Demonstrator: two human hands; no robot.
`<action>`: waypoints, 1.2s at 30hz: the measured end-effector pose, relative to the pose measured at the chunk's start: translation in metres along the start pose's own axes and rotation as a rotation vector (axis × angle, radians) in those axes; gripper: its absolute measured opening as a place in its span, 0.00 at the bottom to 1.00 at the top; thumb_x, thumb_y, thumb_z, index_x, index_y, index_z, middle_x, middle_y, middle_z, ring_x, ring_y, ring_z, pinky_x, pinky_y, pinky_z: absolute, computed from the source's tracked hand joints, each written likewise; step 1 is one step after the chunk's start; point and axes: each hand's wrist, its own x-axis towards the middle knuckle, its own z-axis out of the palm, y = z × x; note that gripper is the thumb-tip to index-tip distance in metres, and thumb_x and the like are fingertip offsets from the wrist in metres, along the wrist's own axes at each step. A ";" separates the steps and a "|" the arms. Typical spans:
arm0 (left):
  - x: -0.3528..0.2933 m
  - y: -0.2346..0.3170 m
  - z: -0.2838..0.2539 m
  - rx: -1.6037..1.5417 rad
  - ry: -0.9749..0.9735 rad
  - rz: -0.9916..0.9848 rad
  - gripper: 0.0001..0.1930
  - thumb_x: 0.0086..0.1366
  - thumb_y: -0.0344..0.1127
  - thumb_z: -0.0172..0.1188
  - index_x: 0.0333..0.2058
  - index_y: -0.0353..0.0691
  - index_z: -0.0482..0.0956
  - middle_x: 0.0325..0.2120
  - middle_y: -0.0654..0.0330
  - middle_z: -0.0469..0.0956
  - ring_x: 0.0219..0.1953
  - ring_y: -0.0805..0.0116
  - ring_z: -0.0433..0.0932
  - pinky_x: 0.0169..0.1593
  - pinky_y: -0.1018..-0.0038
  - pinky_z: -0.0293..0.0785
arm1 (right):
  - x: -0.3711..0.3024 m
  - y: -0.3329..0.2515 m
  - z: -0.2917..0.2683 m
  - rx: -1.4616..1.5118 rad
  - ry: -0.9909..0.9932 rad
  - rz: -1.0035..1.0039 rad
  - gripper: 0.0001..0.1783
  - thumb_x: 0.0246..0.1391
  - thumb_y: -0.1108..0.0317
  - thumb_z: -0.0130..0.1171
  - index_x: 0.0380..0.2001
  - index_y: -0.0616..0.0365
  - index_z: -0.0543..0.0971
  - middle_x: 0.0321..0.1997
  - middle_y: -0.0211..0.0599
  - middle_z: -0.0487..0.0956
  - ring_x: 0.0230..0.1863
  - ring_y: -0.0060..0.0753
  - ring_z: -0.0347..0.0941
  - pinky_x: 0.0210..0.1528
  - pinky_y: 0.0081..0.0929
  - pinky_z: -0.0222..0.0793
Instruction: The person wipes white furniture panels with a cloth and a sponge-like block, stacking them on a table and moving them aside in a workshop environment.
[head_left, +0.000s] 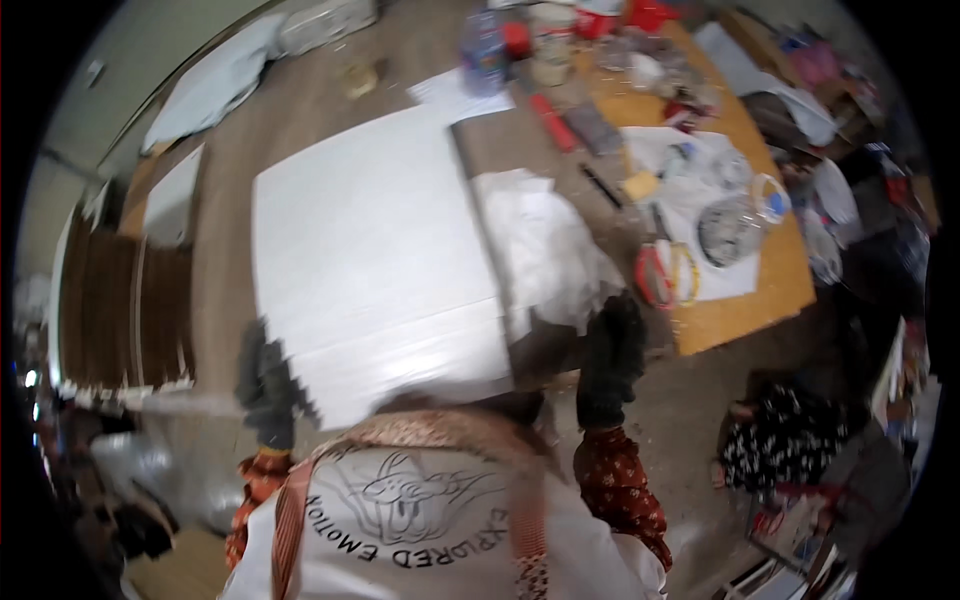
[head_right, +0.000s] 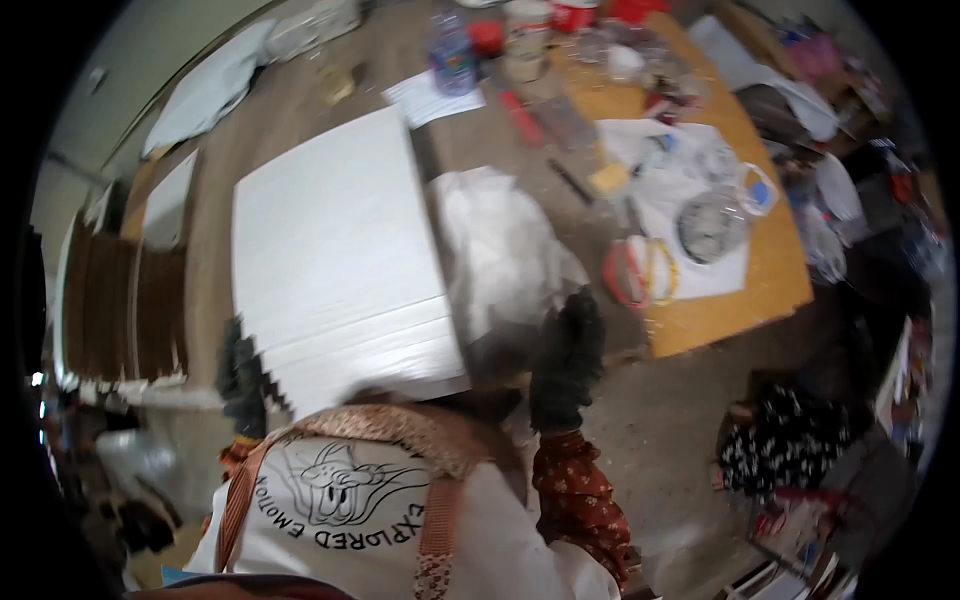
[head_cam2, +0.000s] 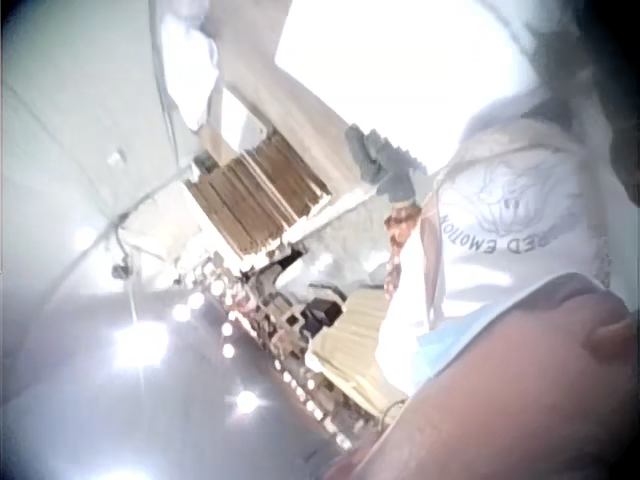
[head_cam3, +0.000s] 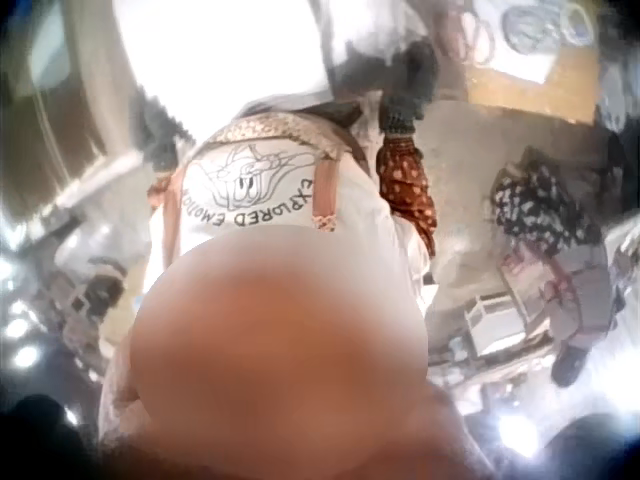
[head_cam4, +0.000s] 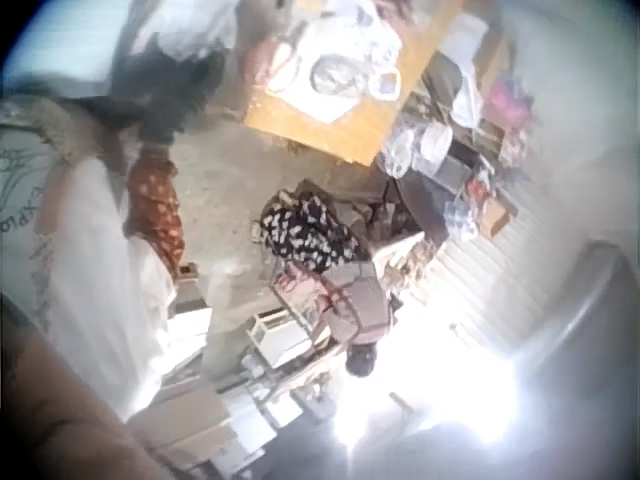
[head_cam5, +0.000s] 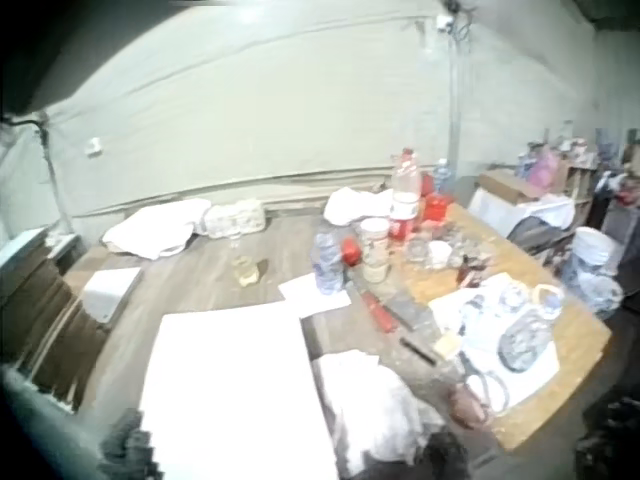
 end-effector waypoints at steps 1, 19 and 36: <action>0.007 0.005 -0.004 -0.039 0.033 0.007 0.20 0.70 0.32 0.47 0.59 0.33 0.65 0.57 0.50 0.68 0.57 0.61 0.70 0.60 0.69 0.67 | 0.001 -0.001 -0.016 -0.179 -0.099 -0.119 0.22 0.61 0.74 0.49 0.59 0.60 0.67 0.58 0.40 0.71 0.57 0.32 0.69 0.60 0.29 0.65; 0.108 0.167 0.189 0.095 -1.035 1.412 0.18 0.52 0.55 0.64 0.34 0.49 0.81 0.34 0.57 0.77 0.44 0.50 0.71 0.49 0.58 0.66 | -0.015 -0.030 0.052 -0.271 -0.425 -0.522 0.13 0.47 0.69 0.60 0.39 0.57 0.78 0.44 0.46 0.76 0.47 0.52 0.72 0.49 0.42 0.69; 0.091 0.165 0.196 0.130 -0.891 1.454 0.11 0.51 0.41 0.65 0.34 0.47 0.81 0.28 0.53 0.76 0.38 0.47 0.72 0.44 0.55 0.67 | -0.022 -0.013 0.057 -0.349 -0.281 -0.556 0.11 0.44 0.64 0.61 0.31 0.57 0.76 0.34 0.46 0.75 0.40 0.52 0.71 0.43 0.44 0.68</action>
